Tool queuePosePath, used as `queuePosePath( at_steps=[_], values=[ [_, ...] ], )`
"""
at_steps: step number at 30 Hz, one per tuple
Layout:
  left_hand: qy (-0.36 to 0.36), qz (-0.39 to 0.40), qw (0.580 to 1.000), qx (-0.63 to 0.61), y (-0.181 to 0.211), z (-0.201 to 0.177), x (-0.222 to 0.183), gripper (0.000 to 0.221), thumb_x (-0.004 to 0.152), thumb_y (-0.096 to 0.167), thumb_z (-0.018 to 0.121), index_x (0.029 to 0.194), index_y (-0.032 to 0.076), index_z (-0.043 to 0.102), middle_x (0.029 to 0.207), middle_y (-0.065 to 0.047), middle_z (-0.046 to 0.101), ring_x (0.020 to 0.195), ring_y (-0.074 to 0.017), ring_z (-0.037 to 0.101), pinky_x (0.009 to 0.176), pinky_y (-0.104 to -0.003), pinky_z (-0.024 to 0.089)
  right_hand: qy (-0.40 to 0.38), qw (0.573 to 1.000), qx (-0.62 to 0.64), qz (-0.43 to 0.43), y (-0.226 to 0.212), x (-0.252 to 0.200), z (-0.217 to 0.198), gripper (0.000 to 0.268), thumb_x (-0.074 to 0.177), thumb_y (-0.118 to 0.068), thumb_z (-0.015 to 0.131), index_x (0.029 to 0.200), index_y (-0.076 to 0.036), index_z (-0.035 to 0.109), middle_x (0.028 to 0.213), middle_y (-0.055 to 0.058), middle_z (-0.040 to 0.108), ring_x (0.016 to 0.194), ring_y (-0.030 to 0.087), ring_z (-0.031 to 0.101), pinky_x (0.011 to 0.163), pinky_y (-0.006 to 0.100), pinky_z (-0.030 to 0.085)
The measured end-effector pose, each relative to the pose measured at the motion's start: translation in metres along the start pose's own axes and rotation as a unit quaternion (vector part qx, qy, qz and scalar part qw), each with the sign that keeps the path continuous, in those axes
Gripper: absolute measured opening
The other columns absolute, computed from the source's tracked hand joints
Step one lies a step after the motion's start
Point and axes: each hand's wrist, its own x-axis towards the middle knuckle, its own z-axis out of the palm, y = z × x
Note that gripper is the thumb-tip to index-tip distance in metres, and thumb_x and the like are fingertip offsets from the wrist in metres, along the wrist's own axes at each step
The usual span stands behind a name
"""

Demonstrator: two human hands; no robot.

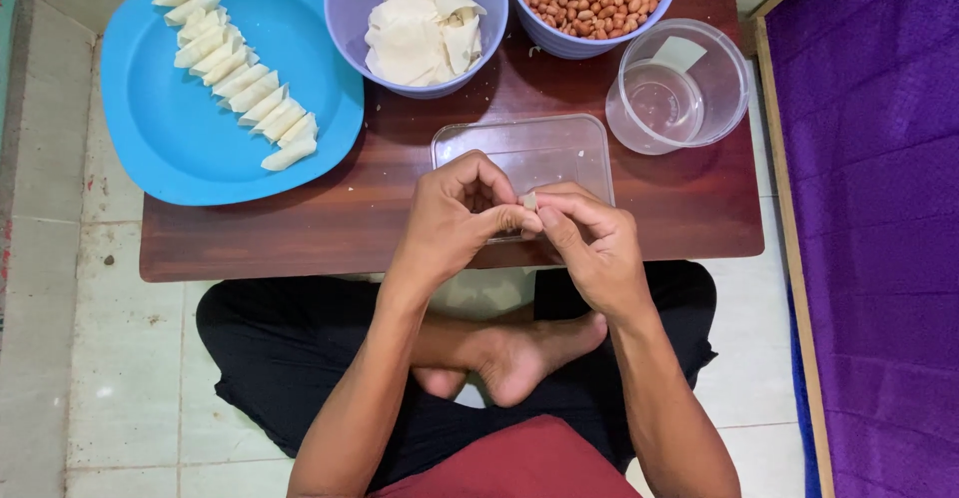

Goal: Wrapping peanuts in small dough squares to prepare snacks

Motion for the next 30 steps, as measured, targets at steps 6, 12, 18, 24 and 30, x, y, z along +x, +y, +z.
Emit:
queuePosePath(
  at_steps=[6,12,18,24,30],
  values=[
    [0.024,0.099,0.986,0.128,0.011,-0.005,0.005,0.025,0.069,0.015,0.096,0.080,0.008,0.074,0.066,-0.005,0.065,0.058,-0.0129,0.066,0.054,-0.023,0.052,0.017,0.991,0.080,0.108,-0.008,-0.001,0.005,0.014,0.098,-0.004,0.067,0.104,0.006,0.074,0.093,0.014,0.070,0.080,0.017,0.068,0.066,0.034,0.060],
    [0.035,0.179,0.954,0.236,0.026,0.001,-0.006,0.006,0.087,0.017,0.084,0.091,0.018,0.081,0.078,-0.002,0.073,0.067,-0.0179,0.069,0.064,-0.029,0.054,0.067,0.976,0.008,0.209,-0.018,0.009,0.012,0.016,0.097,-0.010,0.069,0.105,0.001,0.078,0.084,0.010,0.074,0.072,0.013,0.072,0.063,0.030,0.064],
    [0.050,0.094,0.982,0.155,0.023,-0.005,-0.007,0.008,0.088,0.019,0.084,0.094,0.014,0.081,0.082,-0.006,0.074,0.074,-0.0159,0.071,0.071,-0.030,0.057,0.068,0.990,-0.031,0.118,-0.035,0.012,0.016,0.013,0.098,-0.010,0.072,0.105,-0.004,0.080,0.092,0.013,0.075,0.070,0.015,0.069,0.059,0.031,0.061],
    [0.028,0.001,0.999,0.037,0.020,0.008,-0.010,0.012,0.086,0.015,0.084,0.094,0.007,0.081,0.077,-0.009,0.074,0.072,-0.0121,0.070,0.070,-0.028,0.059,0.078,0.991,-0.063,0.091,-0.028,0.008,-0.001,0.008,0.093,-0.011,0.079,0.098,-0.006,0.082,0.084,0.010,0.072,0.072,0.010,0.061,0.061,0.028,0.055],
    [-0.071,0.007,0.997,0.022,0.032,0.018,0.006,0.010,0.089,0.011,0.081,0.094,0.004,0.080,0.077,-0.009,0.072,0.072,-0.0109,0.067,0.070,-0.026,0.058,0.076,0.990,-0.090,0.071,-0.048,0.008,-0.021,0.011,0.098,-0.012,0.072,0.098,-0.005,0.080,0.084,0.008,0.071,0.077,0.011,0.059,0.069,0.032,0.055]
  ],
)
